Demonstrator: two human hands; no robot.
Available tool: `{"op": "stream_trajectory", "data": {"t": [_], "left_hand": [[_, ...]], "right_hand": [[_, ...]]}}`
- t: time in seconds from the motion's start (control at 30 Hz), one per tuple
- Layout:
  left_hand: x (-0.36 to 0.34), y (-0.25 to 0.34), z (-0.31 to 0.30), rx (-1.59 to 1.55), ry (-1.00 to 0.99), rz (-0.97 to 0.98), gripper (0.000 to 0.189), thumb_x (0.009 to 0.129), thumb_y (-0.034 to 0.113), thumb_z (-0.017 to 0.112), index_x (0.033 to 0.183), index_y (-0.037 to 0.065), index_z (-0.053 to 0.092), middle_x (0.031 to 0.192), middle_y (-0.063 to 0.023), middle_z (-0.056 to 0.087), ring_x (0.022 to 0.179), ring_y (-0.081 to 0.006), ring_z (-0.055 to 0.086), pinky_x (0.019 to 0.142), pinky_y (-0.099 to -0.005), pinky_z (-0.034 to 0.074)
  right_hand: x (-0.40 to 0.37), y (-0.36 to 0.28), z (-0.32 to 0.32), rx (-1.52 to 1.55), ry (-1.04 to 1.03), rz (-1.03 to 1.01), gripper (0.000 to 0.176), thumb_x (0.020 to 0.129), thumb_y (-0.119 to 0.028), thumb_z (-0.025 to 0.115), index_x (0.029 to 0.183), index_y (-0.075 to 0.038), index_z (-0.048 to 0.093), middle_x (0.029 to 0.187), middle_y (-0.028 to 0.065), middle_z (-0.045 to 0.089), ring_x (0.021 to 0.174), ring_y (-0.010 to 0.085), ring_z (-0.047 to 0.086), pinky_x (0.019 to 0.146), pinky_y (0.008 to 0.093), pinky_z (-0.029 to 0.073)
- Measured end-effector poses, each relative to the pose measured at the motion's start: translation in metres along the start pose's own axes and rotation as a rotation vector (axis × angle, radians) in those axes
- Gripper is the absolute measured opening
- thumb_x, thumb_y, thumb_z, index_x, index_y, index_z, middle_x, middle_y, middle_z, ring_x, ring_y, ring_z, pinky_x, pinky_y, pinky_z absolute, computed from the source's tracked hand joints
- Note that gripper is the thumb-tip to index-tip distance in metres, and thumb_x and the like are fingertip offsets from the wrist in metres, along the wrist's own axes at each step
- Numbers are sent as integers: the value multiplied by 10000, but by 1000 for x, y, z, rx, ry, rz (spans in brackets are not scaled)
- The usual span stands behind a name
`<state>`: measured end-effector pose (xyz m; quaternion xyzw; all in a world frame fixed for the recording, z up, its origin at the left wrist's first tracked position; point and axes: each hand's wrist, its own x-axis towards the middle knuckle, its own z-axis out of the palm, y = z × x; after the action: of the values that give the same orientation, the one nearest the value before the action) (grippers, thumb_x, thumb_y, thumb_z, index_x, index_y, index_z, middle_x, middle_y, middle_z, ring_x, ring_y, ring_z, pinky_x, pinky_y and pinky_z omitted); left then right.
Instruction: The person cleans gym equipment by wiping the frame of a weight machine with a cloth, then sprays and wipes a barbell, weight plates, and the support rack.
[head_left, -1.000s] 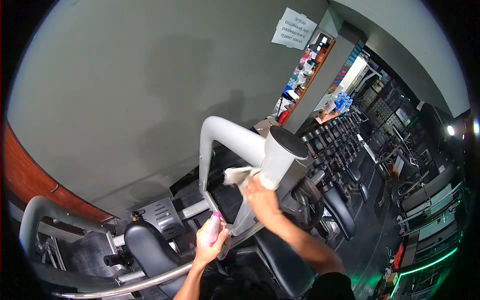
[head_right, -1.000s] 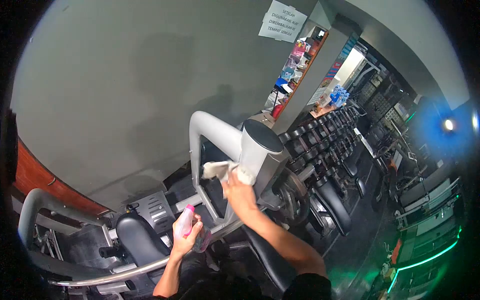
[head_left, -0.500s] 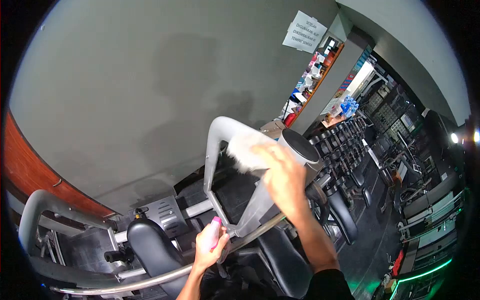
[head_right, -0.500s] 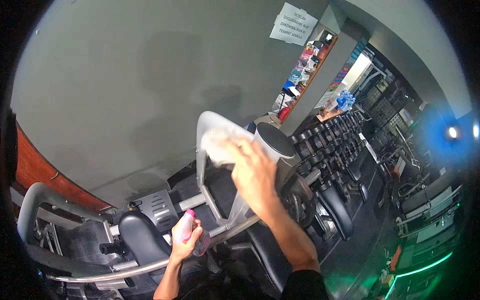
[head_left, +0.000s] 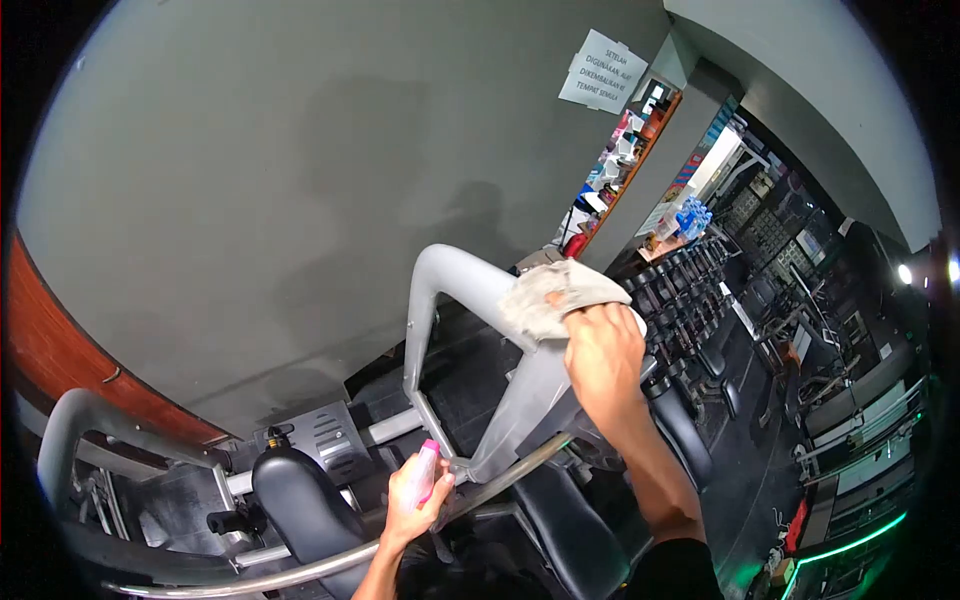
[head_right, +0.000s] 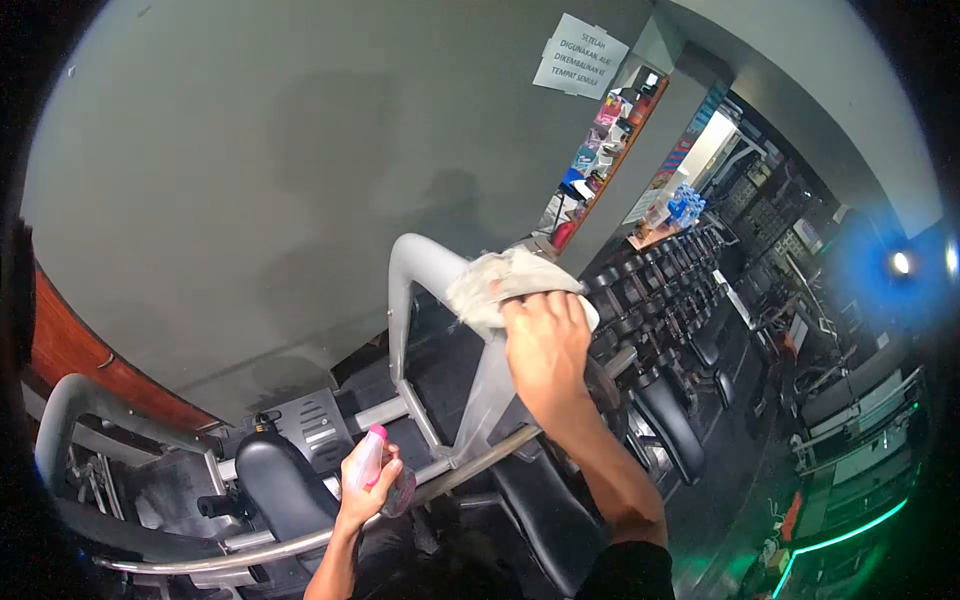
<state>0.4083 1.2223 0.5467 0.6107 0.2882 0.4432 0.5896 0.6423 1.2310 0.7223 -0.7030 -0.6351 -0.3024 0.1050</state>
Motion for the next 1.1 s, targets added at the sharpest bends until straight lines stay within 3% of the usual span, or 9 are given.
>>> {"op": "stream_trajectory", "data": {"t": [0.13,0.23,0.4,0.47,0.6,0.73,0.8,0.97,1.1], "left_hand": [[4,8,1,-56,-16,-71,169,816,84,674,939,-1,595,726,-47,610,604,-104,583,576,-254,468],[8,12,-3,47,-79,-70,202,819,66,651,979,-19,562,804,-41,595,725,-95,566,688,-250,474],[14,12,-12,19,-62,-51,188,832,73,637,973,-29,564,810,-43,602,719,-89,561,677,-241,468],[17,12,-13,6,-56,-34,192,835,77,635,975,-33,566,811,-44,604,718,-87,558,674,-238,467],[35,10,-8,-28,2,12,241,833,98,654,1036,-22,603,780,-37,634,668,-88,576,649,-242,471],[54,9,-5,32,-83,-61,249,866,110,617,1068,-30,578,764,-40,608,595,-78,553,562,-240,471],[62,9,4,164,-162,72,232,869,113,617,1064,-9,588,758,-32,615,597,-74,561,555,-235,467],[65,9,25,23,-164,-110,175,837,119,648,984,28,618,705,-62,614,624,-93,547,602,-257,460],[68,10,30,75,-76,-25,141,832,104,652,942,25,613,672,-39,594,592,-88,525,571,-252,445]], "right_hand": [[21,-8,20,-24,18,211,302,734,-53,574,1016,-113,667,914,113,637,928,271,589,897,416,422],[36,-24,54,-275,0,-14,242,756,-142,579,968,-66,666,948,100,639,975,246,576,966,449,387],[2,-31,102,-243,-183,-71,245,809,-216,556,975,-71,664,1010,119,614,1068,266,532,1044,428,308],[-13,-32,104,-200,-182,-211,240,792,-214,563,950,-69,670,1003,111,607,1077,258,525,1022,411,341],[-57,-47,121,150,-356,-132,142,751,-126,569,857,-83,652,931,92,629,925,255,614,840,373,478],[-92,-45,126,318,-267,-189,202,724,-96,596,920,-98,645,957,75,632,929,231,618,781,347,501],[-109,-52,120,381,-259,-133,250,716,-81,603,960,-104,649,988,66,627,939,223,616,779,347,503],[-141,-45,111,510,-487,126,320,799,-53,548,1100,-134,619,1157,55,605,942,278,629,773,411,524],[-148,-44,96,612,-501,269,420,793,-25,523,1185,-169,568,1178,76,603,939,351,621,775,437,521]]}}
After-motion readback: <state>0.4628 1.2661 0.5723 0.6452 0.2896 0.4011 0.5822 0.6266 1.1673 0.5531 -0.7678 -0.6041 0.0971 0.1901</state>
